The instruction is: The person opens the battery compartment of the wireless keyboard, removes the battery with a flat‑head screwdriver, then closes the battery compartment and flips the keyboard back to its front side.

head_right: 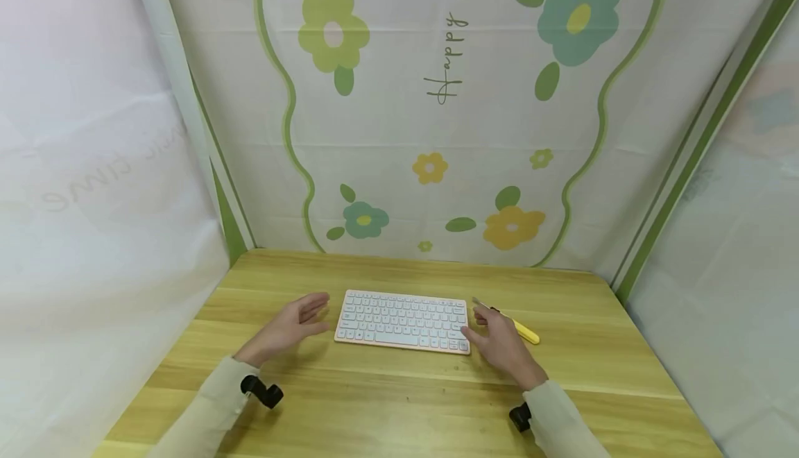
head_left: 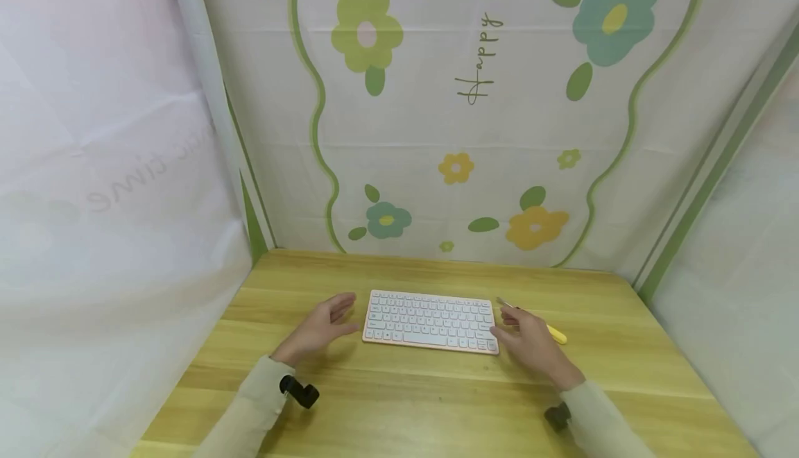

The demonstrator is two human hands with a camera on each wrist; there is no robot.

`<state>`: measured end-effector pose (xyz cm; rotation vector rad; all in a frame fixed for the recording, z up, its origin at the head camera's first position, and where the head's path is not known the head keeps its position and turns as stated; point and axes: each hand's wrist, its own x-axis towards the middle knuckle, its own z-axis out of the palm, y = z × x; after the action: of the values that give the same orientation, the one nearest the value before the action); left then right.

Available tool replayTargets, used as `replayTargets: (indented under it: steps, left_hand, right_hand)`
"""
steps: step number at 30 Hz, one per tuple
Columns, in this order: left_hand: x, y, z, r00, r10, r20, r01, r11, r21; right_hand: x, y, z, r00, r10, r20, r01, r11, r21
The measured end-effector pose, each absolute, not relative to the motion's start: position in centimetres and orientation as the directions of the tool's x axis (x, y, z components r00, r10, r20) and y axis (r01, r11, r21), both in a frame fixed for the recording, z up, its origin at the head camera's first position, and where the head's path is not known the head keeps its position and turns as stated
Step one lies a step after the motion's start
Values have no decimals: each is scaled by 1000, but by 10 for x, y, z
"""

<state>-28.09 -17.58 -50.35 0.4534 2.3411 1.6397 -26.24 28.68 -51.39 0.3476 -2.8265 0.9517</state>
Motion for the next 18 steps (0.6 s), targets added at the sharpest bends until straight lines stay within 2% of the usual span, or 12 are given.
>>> replayTargets:
  steps: [8, 18]
  left_hand:
    - [-291, -165, -513, -929, 365, -67, 17, 222, 975]
    - [-297, -161, -523, -922, 381, -73, -18, 148, 989]
  right_hand:
    - [-269, 283, -514, -991, -96, 89, -131, 723, -679]
    - [-273, 280, -521, -999, -49, 19, -48, 699, -713]
